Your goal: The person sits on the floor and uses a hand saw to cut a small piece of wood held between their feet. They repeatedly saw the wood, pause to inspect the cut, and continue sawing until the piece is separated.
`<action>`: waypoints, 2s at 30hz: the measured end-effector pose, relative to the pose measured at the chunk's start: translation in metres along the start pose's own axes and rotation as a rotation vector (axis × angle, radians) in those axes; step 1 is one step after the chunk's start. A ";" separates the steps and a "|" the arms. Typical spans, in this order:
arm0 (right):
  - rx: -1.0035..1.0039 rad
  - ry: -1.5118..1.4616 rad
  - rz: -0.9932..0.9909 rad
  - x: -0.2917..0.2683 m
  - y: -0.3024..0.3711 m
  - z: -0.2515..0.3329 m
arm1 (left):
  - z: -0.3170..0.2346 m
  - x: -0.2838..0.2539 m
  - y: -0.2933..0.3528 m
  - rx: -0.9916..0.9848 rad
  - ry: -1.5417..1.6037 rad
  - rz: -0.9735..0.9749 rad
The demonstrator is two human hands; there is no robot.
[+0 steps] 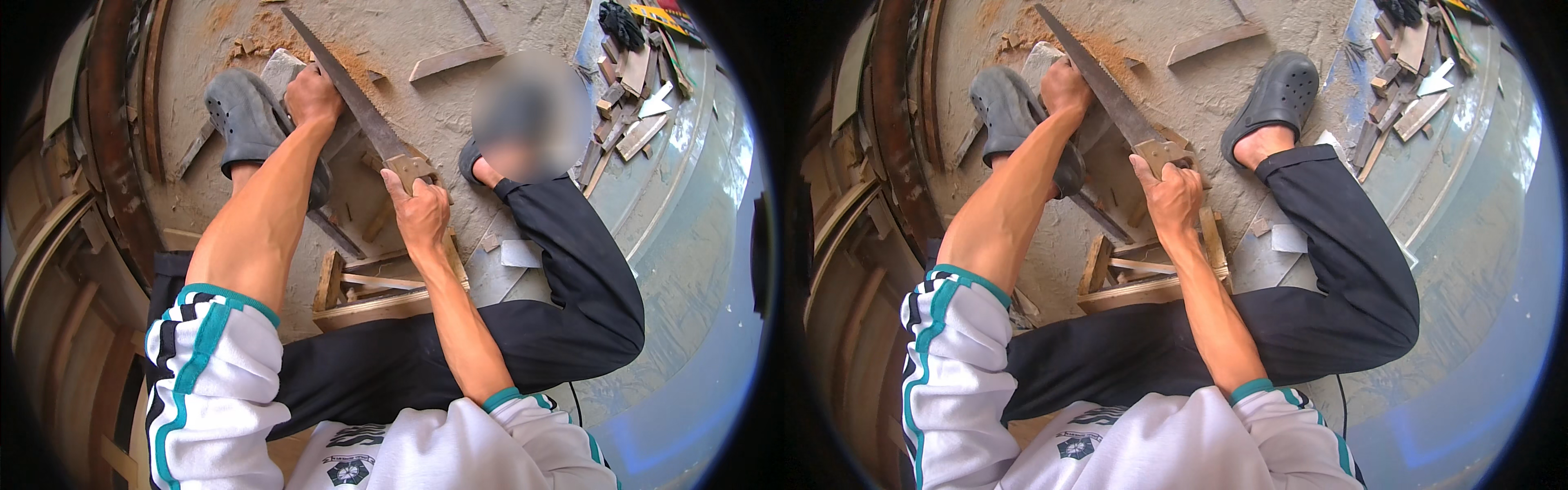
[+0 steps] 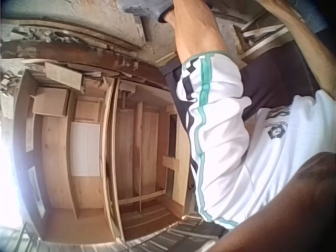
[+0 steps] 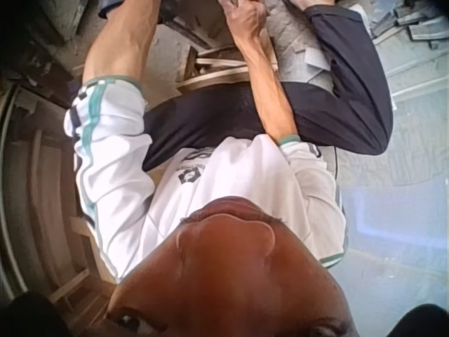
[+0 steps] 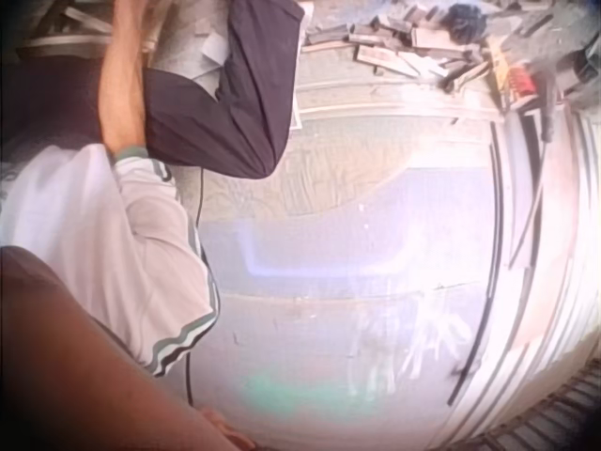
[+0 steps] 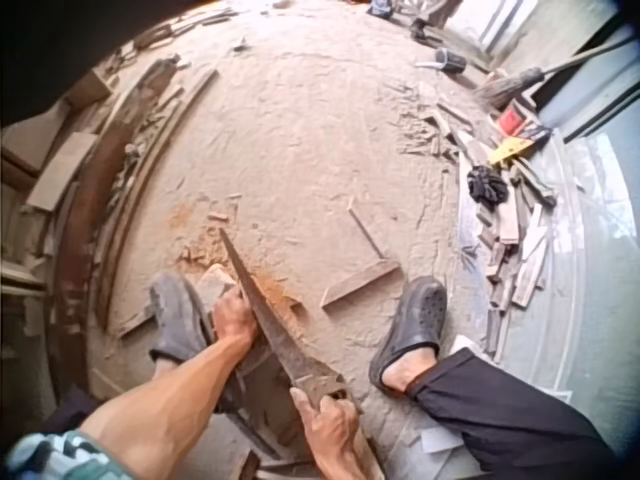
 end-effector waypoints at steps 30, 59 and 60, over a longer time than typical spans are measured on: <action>0.318 -0.355 0.337 -0.005 -0.019 -0.003 | 0.003 0.001 -0.004 -0.039 0.005 -0.036; 0.281 -0.246 0.303 -0.003 -0.037 0.020 | 0.004 0.004 -0.004 -0.060 -0.021 -0.072; 0.278 -0.236 0.305 -0.003 -0.039 0.020 | 0.005 0.005 -0.007 -0.060 -0.020 -0.076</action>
Point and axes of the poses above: each hand's wrist, its own y-axis away from the middle knuckle, its own x-axis out of the palm, z = x × y, the point moved 2 cm from there along -y, towards the middle knuckle, and after that the axes turned 1 degree about z, right-handed, at the moved point
